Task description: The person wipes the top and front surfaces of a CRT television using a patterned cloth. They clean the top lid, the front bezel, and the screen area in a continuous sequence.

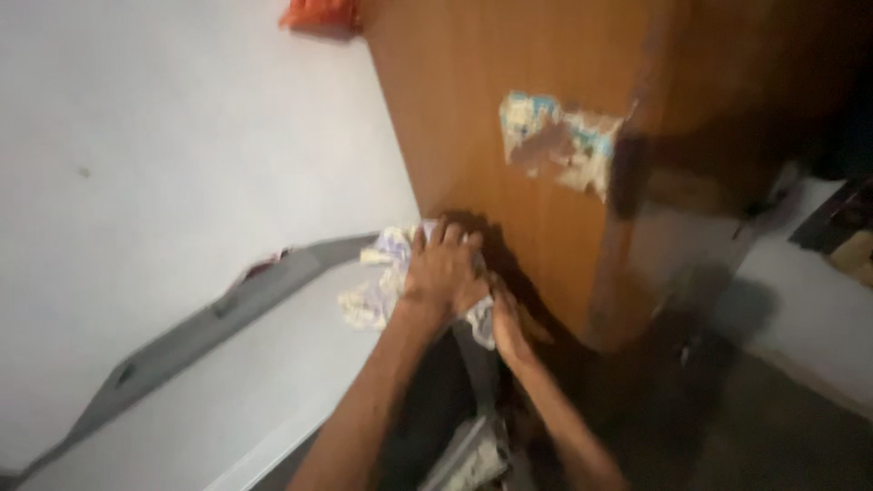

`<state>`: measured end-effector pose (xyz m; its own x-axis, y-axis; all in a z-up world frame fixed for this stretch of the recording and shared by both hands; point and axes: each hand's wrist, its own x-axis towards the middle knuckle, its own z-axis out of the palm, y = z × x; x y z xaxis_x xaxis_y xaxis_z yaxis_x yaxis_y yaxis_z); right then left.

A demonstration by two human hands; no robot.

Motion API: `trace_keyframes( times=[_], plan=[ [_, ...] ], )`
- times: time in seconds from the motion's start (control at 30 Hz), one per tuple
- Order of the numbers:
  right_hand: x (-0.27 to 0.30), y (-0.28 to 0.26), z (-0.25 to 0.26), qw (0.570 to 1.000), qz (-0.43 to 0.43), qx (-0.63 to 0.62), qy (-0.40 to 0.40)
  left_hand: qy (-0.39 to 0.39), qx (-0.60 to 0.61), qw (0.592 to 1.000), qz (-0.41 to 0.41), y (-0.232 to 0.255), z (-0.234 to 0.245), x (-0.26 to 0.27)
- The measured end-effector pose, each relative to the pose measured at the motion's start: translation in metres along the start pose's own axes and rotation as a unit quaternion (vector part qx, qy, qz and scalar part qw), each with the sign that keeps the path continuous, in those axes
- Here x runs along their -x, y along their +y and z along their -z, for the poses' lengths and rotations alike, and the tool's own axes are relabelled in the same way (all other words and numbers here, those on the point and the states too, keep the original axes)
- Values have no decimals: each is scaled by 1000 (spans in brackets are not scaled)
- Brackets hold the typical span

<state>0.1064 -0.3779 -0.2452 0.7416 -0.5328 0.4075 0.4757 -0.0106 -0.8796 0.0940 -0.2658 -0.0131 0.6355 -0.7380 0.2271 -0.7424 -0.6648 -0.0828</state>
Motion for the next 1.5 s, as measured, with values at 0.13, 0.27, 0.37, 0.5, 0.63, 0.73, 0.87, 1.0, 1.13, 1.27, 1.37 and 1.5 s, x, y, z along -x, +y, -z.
trace_keyframes(
  times=[0.13,0.27,0.37,0.5,0.63,0.73,0.87,1.0,1.13,1.27,1.37,1.5],
  plan=[
    [-11,-62,-10,998,28,-45,-22,34,15,999,-6,-1,-15,1],
    [-18,-74,-32,985,18,-161,-56,65,26,998,9,0,-12,2],
    [-17,-50,-36,944,-37,-317,-84,-21,-2,999,48,9,1,1],
    [-13,3,-29,944,-123,-297,-78,-45,-48,996,61,20,6,4],
    [-12,49,-26,897,-171,-391,-112,-94,-150,982,58,36,5,0],
    [-2,56,-15,903,-196,-363,-117,-128,-209,969,39,43,2,0],
    [3,55,-6,988,-70,-90,-101,-153,-283,946,-31,44,-7,-6],
    [14,64,-2,981,-78,-109,-140,-189,-433,877,-86,62,-22,6],
    [15,116,9,967,-222,-89,-87,-153,-428,887,-84,72,-34,15],
    [39,134,26,958,-261,-88,-76,-105,-375,918,-78,72,-46,28],
    [59,121,29,965,-244,-79,-60,-67,-323,941,-77,72,-55,37],
    [73,105,31,972,-222,-73,-38,-18,-240,968,-74,73,-64,44]
  ],
)
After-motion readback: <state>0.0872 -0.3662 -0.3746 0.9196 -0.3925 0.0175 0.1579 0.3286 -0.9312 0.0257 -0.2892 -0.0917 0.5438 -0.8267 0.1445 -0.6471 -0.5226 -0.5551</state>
